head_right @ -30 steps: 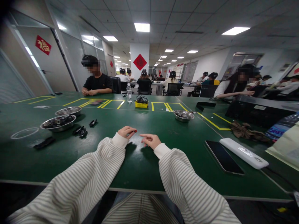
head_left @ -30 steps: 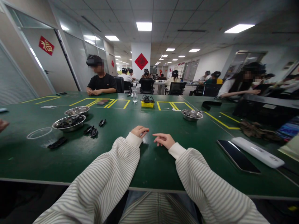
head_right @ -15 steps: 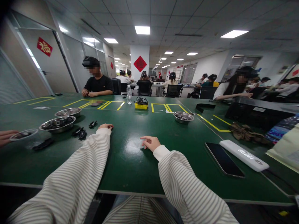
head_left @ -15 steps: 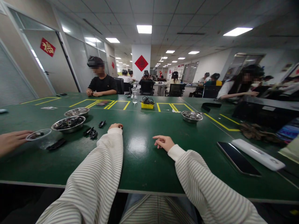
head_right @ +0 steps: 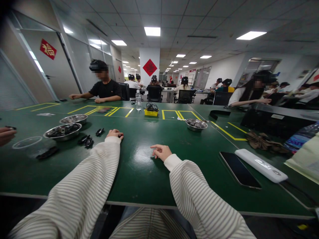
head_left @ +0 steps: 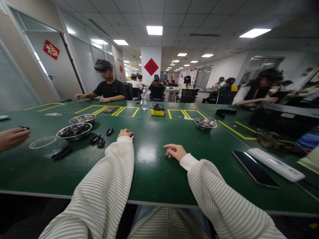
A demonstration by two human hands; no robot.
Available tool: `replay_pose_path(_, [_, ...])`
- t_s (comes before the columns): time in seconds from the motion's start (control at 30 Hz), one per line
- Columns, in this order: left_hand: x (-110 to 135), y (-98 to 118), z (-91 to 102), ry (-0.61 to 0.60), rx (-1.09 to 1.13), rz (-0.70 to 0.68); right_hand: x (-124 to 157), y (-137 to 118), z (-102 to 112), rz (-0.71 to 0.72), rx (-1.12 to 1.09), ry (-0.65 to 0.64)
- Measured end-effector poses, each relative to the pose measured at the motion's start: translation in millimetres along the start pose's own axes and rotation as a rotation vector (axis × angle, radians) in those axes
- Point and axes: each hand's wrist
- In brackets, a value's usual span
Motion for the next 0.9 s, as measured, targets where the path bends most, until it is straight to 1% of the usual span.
replay_pose_path(0.27, [1.7, -0.6, -5.2, 0.046, 0.025, -0.16, -0.3, 0.0, 0.2, -0.021, -0.007, -0.008])
replay_pose_path(0.37, [0.1, -2.5, -5.4, 0.035, 0.052, -0.225, -0.4, -0.4, -0.1, -0.024, -0.007, -0.009])
replay_pose_path(0.57, [-3.1, -1.9, -8.8, 0.006, 0.09, -0.289, -0.4, 0.3, -0.1, -0.014, 0.0, -0.006])
replay_pose_path(0.73, [0.5, 8.3, -10.9, -0.01, 0.13, -0.404, -1.2, 2.9, 0.1, -0.006, 0.01, -0.008])
replay_pose_path(0.9, [9.3, 29.9, -10.1, -0.045, 0.206, -0.501, -0.9, 2.0, 0.1, -0.011, 0.021, 0.001])
Point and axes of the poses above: each hand's wrist, its own x-axis away from the middle knuckle, its own z-axis out of the back of the hand, y = z × x, and after that the axes turned 10 degrees about x, right-handed
